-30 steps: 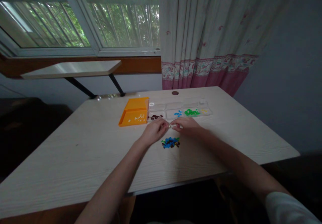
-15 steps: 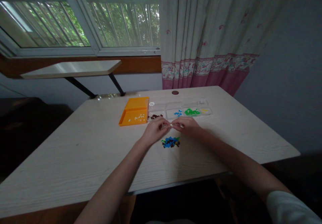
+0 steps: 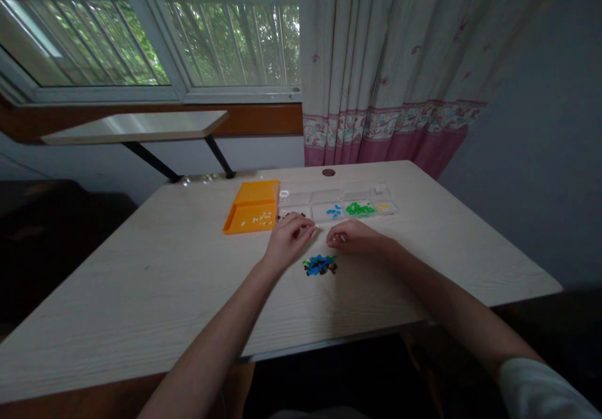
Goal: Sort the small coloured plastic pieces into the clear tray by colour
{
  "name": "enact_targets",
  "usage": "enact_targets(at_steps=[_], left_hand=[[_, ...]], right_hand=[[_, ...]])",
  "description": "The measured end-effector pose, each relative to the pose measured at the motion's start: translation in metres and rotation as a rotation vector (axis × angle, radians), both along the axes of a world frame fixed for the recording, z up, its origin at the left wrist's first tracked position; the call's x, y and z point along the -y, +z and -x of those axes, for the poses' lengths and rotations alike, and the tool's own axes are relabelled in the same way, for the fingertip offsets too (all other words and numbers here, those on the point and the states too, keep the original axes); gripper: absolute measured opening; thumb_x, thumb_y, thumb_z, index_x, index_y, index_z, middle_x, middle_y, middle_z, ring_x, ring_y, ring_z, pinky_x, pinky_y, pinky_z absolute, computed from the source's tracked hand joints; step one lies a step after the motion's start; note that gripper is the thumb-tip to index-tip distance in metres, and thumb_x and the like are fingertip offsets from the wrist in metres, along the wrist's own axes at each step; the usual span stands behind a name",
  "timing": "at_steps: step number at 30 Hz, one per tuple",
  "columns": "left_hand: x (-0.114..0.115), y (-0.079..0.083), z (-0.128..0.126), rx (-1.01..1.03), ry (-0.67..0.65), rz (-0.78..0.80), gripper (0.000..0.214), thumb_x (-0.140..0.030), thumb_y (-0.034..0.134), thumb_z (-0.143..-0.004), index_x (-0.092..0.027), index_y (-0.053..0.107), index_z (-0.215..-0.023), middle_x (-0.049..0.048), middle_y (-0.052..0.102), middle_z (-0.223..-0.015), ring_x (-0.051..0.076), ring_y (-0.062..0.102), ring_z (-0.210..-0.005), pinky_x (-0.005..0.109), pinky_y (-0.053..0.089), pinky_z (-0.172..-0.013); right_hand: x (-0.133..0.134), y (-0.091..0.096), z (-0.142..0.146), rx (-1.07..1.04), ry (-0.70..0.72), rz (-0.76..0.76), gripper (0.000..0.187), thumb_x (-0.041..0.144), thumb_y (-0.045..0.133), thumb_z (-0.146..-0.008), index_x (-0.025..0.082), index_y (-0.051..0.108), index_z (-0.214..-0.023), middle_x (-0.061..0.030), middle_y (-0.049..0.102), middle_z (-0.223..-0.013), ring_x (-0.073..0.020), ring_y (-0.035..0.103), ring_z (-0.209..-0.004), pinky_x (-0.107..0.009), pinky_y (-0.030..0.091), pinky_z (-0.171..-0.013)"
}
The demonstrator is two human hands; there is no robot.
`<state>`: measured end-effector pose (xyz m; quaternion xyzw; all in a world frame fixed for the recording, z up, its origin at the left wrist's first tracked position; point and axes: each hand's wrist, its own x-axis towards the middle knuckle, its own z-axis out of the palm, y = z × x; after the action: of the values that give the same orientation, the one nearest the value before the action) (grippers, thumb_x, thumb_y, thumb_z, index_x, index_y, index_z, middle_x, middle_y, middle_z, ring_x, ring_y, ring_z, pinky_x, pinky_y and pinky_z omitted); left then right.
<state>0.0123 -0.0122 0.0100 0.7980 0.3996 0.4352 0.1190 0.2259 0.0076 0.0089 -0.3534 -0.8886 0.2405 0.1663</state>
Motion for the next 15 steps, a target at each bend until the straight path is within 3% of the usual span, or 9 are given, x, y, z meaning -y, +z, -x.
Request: enact_targets(at_steps=[5,11,15], left_hand=[[0.0005,0.0018,-0.0004,0.026,-0.006,-0.039,0.019,-0.031,0.053,-0.083,-0.015,0.063,-0.081,0.0059,0.060,-0.077,0.010,0.047,-0.061,0.021,0.039,-0.055],[0.0014,0.0029,-0.0010,0.049,-0.006,-0.013,0.017,-0.029,0.054,-0.082,-0.015,0.063,-0.081,0.0050,0.059,-0.076,0.010,0.048,-0.061,0.021,0.038,-0.054],[-0.0011,0.0026,0.0006,0.018,0.056,0.023,0.018,-0.030,0.052,-0.082,-0.016,0.062,-0.083,0.0038,0.059,-0.073,0.010,0.047,-0.058,0.020,0.037,-0.054]], right_hand=[[0.0024,0.0041,-0.0034,0.003,0.097,0.139,0.013,0.024,0.057,-0.075,0.016,0.066,-0.081,0.0027,0.057,-0.061,-0.0070,0.047,-0.053,-0.018,0.034,-0.052],[0.0038,0.0074,-0.0057,0.022,0.077,0.217,0.014,0.026,0.062,-0.070,0.016,0.067,-0.079,0.0054,0.048,-0.052,-0.0058,0.040,-0.047,-0.017,0.030,-0.047],[0.0021,0.0041,-0.0059,0.054,0.104,0.259,0.015,0.027,0.062,-0.070,0.016,0.067,-0.079,0.0045,0.051,-0.055,-0.0062,0.042,-0.049,-0.017,0.032,-0.048]])
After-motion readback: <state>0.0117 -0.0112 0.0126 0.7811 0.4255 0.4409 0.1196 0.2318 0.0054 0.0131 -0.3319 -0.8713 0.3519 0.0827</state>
